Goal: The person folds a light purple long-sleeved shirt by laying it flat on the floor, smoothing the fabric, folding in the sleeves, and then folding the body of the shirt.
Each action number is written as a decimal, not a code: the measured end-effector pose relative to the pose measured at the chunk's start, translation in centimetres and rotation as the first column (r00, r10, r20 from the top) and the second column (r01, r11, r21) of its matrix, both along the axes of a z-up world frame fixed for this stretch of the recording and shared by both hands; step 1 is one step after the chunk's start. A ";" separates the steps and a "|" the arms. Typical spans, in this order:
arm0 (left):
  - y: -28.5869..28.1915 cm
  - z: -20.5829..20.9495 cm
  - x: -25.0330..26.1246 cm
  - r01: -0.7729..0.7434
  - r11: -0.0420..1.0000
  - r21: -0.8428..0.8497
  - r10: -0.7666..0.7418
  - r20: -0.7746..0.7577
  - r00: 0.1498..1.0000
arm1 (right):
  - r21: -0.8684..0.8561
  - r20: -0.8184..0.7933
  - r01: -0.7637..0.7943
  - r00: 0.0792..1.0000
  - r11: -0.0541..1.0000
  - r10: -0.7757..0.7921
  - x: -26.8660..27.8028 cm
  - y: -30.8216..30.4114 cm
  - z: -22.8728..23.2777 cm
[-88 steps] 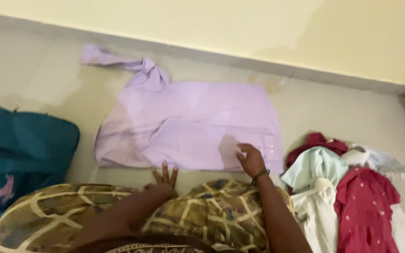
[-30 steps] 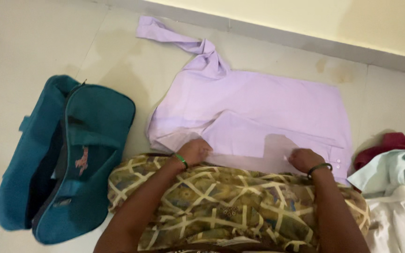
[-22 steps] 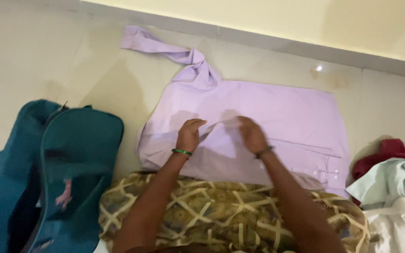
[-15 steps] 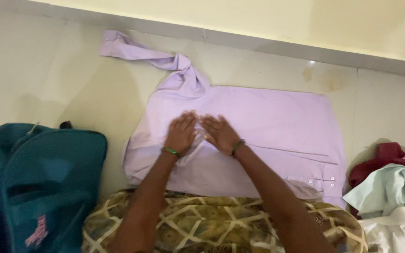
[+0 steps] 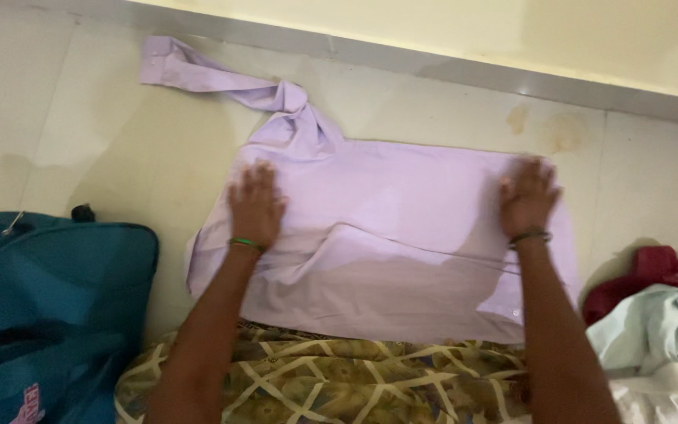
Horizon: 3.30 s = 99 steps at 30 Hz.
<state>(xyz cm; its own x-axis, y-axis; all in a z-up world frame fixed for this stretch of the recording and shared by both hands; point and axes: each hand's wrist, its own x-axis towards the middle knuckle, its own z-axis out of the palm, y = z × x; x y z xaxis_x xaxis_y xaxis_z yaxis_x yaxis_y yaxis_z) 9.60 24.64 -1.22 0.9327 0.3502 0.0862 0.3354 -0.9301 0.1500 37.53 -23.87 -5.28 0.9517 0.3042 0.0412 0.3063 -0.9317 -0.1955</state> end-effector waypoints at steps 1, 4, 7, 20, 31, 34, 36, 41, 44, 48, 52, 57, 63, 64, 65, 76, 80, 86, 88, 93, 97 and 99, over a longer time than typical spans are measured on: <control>-1.2 -0.3 0.6 0.066 0.997 -0.033 -0.066 0.009 0.998 | 0.049 0.030 -0.090 0.996 0.995 0.088 -1.5 3.0 -0.3; -5.4 -1.5 2.7 0.344 0.914 -0.215 -0.315 0.157 0.936 | 0.095 -0.182 -0.361 0.910 0.928 0.372 -7.4 13.5 1.0; -7.5 -1.6 3.3 0.412 0.888 -0.203 -0.397 0.112 0.911 | 0.045 -0.052 -0.643 0.762 0.764 0.645 -11.4 20.9 3.2; 4.0 -0.1 0.0 0.034 0.999 -0.043 -0.037 -0.074 0.997 | -0.014 -0.043 -0.158 0.987 0.987 0.157 0.9 6.5 0.7; -3.4 2.5 -9.0 -0.325 0.927 -0.186 0.233 -0.393 0.890 | 0.301 -0.234 -0.879 0.308 0.370 0.922 -19.0 31.7 3.9; -2.4 2.8 -8.6 -0.371 0.911 -0.181 0.217 -0.555 0.803 | 0.173 -0.121 -0.958 0.209 0.228 0.970 -20.2 36.9 4.3; -2.3 2.7 -8.9 -0.380 0.901 -0.211 0.210 -0.555 0.805 | 0.052 -0.163 -0.960 0.263 0.274 0.951 -19.3 38.7 4.4; -2.1 2.4 -9.4 -0.391 0.880 -0.270 0.216 -0.505 0.836 | -0.085 -0.129 -0.932 0.360 0.351 0.924 -15.2 42.1 4.4; -2.0 2.6 -9.3 -0.387 0.881 -0.271 0.218 -0.493 0.842 | -0.045 -0.033 -0.904 0.426 0.425 0.904 -13.4 43.3 4.4; -2.3 2.9 -9.7 -0.389 0.865 -0.317 0.236 -0.427 0.873 | -0.065 -0.067 -0.829 0.559 0.555 0.827 -14.3 43.7 3.7; -2.1 0.2 -7.8 -0.204 0.975 -0.088 0.199 -0.065 0.978 | 0.112 -0.102 -0.841 0.520 0.529 0.848 -17.4 39.6 2.7; -0.8 -1.7 -4.0 -0.060 0.993 -0.099 0.055 -0.051 0.997 | -0.054 -0.094 -0.878 0.478 0.475 0.873 -15.9 32.0 2.6; -1.2 0.7 -4.4 -0.089 0.991 -0.104 0.077 -0.109 0.991 | -0.143 -0.041 -0.612 0.789 0.778 0.613 -6.1 22.3 3.2; -1.2 0.9 -4.2 -0.092 0.990 -0.106 0.080 -0.110 0.991 | -0.145 -0.038 -0.602 0.796 0.785 0.604 -4.4 20.3 3.0; -1.2 0.9 -4.2 -0.081 0.991 -0.105 0.070 -0.112 0.991 | -0.122 0.002 -0.567 0.821 0.815 0.571 -3.0 18.4 2.6; -1.5 1.1 -3.4 -0.112 0.994 -0.002 0.107 -0.276 0.955 | 0.159 0.155 -0.300 0.948 0.941 0.277 -2.5 7.9 0.3; -3.4 0.2 -2.6 0.011 0.996 -0.084 -0.015 -0.051 0.999 | 0.016 -0.124 -0.728 0.679 0.685 0.724 -11.3 12.5 4.3; -3.1 0.6 -0.9 0.024 0.998 -0.055 -0.037 -0.254 0.967 | -0.205 -0.226 -0.487 0.867 0.849 0.444 -7.4 6.9 4.6; -2.3 0.8 -1.2 -0.053 0.998 -0.038 0.044 -0.201 0.979 | -0.214 -0.182 -0.344 0.933 0.914 0.309 -4.6 1.9 3.6; -2.3 -0.2 -0.4 -0.041 0.999 -0.005 0.039 -0.182 0.982 | -0.199 -0.079 0.048 0.995 0.979 -0.064 0.4 -6.2 0.7; -4.2 -1.2 2.3 0.074 0.994 -0.081 -0.083 -0.119 0.989 | 0.119 0.088 -0.057 0.995 0.991 0.047 -0.4 -1.3 -0.8; -5.8 -1.6 3.8 0.137 0.984 -0.115 -0.150 -0.109 0.983 | 0.132 -0.035 -0.307 0.949 0.942 0.314 -3.3 3.4 -0.4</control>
